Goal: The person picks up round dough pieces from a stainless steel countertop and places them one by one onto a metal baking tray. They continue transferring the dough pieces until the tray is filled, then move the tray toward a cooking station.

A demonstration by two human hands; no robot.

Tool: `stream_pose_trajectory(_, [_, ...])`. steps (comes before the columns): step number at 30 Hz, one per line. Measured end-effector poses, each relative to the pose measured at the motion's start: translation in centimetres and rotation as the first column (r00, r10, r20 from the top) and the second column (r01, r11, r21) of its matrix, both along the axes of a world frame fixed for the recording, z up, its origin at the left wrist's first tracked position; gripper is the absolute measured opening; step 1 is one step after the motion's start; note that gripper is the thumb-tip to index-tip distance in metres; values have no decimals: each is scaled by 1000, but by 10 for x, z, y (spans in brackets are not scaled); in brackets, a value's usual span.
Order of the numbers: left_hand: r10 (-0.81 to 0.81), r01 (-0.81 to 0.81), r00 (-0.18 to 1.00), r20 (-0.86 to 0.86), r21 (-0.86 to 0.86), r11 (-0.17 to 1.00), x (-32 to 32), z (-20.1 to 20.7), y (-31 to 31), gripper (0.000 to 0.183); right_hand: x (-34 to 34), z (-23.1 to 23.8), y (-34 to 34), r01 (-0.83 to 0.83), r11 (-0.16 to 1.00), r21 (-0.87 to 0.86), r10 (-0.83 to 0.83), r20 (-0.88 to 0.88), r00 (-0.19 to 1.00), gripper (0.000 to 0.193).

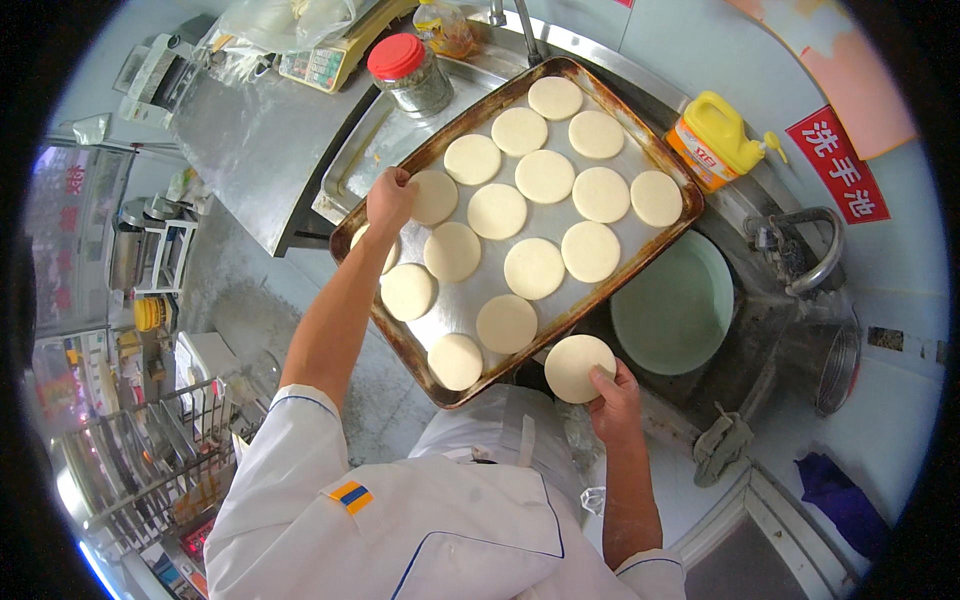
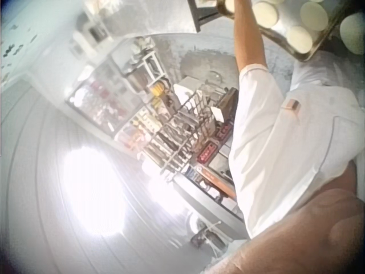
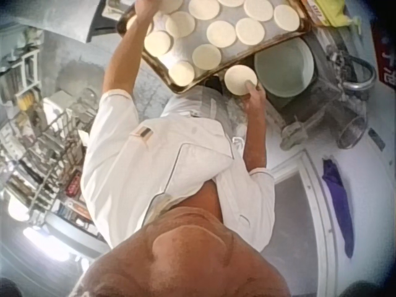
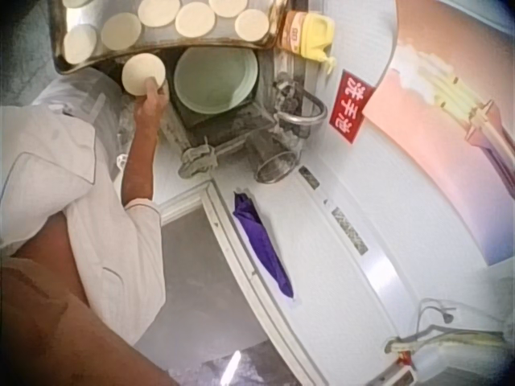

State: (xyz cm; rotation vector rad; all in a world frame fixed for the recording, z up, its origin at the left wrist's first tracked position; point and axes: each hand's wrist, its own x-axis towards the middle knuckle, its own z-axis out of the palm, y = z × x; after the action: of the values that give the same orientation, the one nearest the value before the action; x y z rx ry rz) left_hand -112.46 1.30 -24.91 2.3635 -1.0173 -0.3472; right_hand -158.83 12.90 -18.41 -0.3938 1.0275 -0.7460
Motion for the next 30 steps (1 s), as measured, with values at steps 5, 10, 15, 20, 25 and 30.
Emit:
stream_pose_trajectory(5, [-37,46,973,230,-33,998,-21,10,12,21,-1,0,4,-5,1000,-12,4,-5,1000,38])
stream_pose_trajectory(10, [-256,251,938,233,51,967,-22,12,45,28,0,1,8,11,1000,-3,-11,-13,1000,39])
stream_pose_trajectory(15, [-407,399,862,300,91,912,-18,9,65,35,8,1,8,0,1000,6,0,-9,1000,40])
stream_pose_trajectory(20, [-429,435,839,334,61,898,-10,8,59,33,11,3,9,-8,1000,3,8,-24,1000,39])
stream_pose_trajectory(25, [-438,449,864,246,14,893,-28,24,86,38,11,5,12,5,1000,-15,-5,6,1000,40])
stream_pose_trajectory(30, [-662,693,696,278,-18,720,-72,31,111,46,15,6,12,-12,1000,-5,12,21,1000,42])
